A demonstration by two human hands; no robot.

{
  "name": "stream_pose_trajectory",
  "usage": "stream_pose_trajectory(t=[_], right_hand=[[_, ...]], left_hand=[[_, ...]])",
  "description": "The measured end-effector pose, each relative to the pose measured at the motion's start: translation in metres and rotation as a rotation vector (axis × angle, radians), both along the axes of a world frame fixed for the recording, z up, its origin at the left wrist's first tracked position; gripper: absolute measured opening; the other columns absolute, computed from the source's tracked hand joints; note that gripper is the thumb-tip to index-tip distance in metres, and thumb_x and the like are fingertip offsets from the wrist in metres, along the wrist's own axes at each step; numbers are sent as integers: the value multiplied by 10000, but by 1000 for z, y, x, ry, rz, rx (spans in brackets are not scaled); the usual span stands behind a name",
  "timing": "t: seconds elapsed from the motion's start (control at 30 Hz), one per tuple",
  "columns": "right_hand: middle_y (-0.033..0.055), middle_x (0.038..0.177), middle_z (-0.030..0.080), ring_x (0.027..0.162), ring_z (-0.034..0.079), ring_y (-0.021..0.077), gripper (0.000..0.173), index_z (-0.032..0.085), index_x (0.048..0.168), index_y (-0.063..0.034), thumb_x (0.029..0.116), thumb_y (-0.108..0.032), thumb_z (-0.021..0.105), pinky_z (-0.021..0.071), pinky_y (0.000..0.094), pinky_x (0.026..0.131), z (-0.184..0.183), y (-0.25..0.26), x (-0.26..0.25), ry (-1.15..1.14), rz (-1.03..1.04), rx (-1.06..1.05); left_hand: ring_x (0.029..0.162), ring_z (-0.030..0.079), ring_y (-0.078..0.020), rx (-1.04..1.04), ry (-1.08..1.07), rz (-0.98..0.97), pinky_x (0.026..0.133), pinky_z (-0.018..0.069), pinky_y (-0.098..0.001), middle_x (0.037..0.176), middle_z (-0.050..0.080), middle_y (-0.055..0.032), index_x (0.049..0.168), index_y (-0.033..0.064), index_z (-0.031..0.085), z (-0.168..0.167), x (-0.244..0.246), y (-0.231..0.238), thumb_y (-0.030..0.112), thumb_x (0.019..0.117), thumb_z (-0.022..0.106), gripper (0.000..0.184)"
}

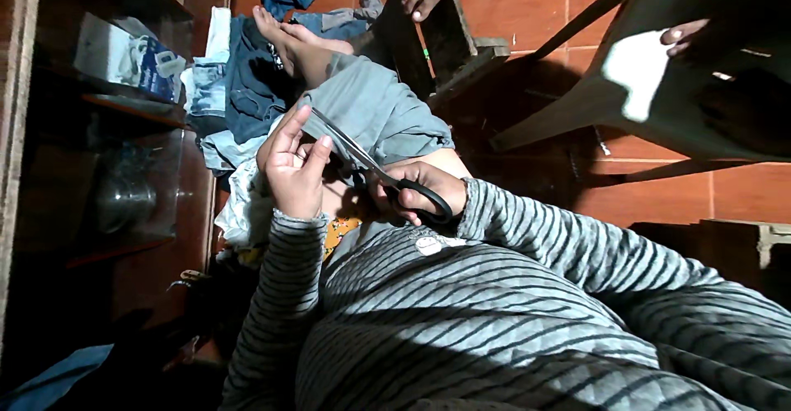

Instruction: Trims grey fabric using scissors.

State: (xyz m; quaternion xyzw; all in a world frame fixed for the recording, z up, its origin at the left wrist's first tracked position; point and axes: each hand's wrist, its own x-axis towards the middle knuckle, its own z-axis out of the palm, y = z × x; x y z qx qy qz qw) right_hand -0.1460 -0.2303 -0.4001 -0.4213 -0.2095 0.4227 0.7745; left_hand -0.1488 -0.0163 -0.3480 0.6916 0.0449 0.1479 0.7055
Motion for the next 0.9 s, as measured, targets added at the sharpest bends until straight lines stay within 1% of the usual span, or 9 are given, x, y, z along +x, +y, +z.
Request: stream_pose_trajectory(t=[0.07,0.13,0.23,0.3,0.53,0.6,0.7,0.8,0.9], right_hand=[[-64,626,587,505,573,22,513,636,950,-88,856,-578,755,504,176,476,-1,0,1,-8,3,8],[-61,661,598,537,591,29,516,627,972,-91,874,-587,732,524,183,506,-3,1,1,-21,18,48],[-64,717,610,575,596,25,546,613,1011,-98,885,-623,695,529,185,542,-2,3,-1,-32,32,98],[-62,738,611,579,591,21,565,607,1016,-98,880,-640,689,524,179,540,1,4,-1,-36,37,102],[-73,664,582,522,565,13,586,624,978,-96,845,-659,717,496,172,484,3,6,2,-63,26,47],[-76,654,578,513,558,12,565,624,973,-99,847,-639,729,492,170,480,1,5,2,-65,24,34],[-68,646,583,496,550,12,499,645,959,-89,859,-565,757,487,172,460,0,5,0,-62,-12,-3],[-66,635,585,483,543,14,438,647,941,-91,888,-514,750,479,174,447,1,6,-3,-38,-35,-22],[-67,627,580,486,556,18,454,637,952,-88,898,-529,732,493,179,455,0,5,-5,-50,-4,-49]], left_hand=[[838,656,-77,-8,-35,-42,693,570,-215,1355,608,-74,1461,-21,484,0,0,1,-115,857,679,641],[884,677,-98,-14,-43,-104,739,600,-238,1459,526,-93,1556,0,347,0,-3,1,-134,850,671,788],[825,655,-82,-8,-43,-166,725,592,-227,1517,453,-86,1603,31,247,4,-8,-2,-158,824,651,898],[768,639,-69,-9,-43,-165,692,586,-215,1497,467,-75,1604,33,241,6,-11,-3,-179,802,644,922],[793,647,-79,-35,-34,-153,706,590,-227,1505,454,-87,1609,22,200,8,-11,-1,-169,808,652,940],[802,649,-78,-25,-9,-149,698,586,-218,1513,447,-79,1615,46,208,9,-12,-1,-174,803,650,950],[895,657,-92,-38,-23,-137,732,587,-223,1556,391,-105,1610,10,184,2,-9,0,-162,796,662,959],[924,660,-98,-58,32,-147,738,593,-228,1537,402,-81,1624,80,199,5,-11,-1,-156,811,651,959],[959,648,-103,-105,53,-125,769,582,-244,1472,481,-78,1589,55,292,3,-9,2,-113,888,586,779]])
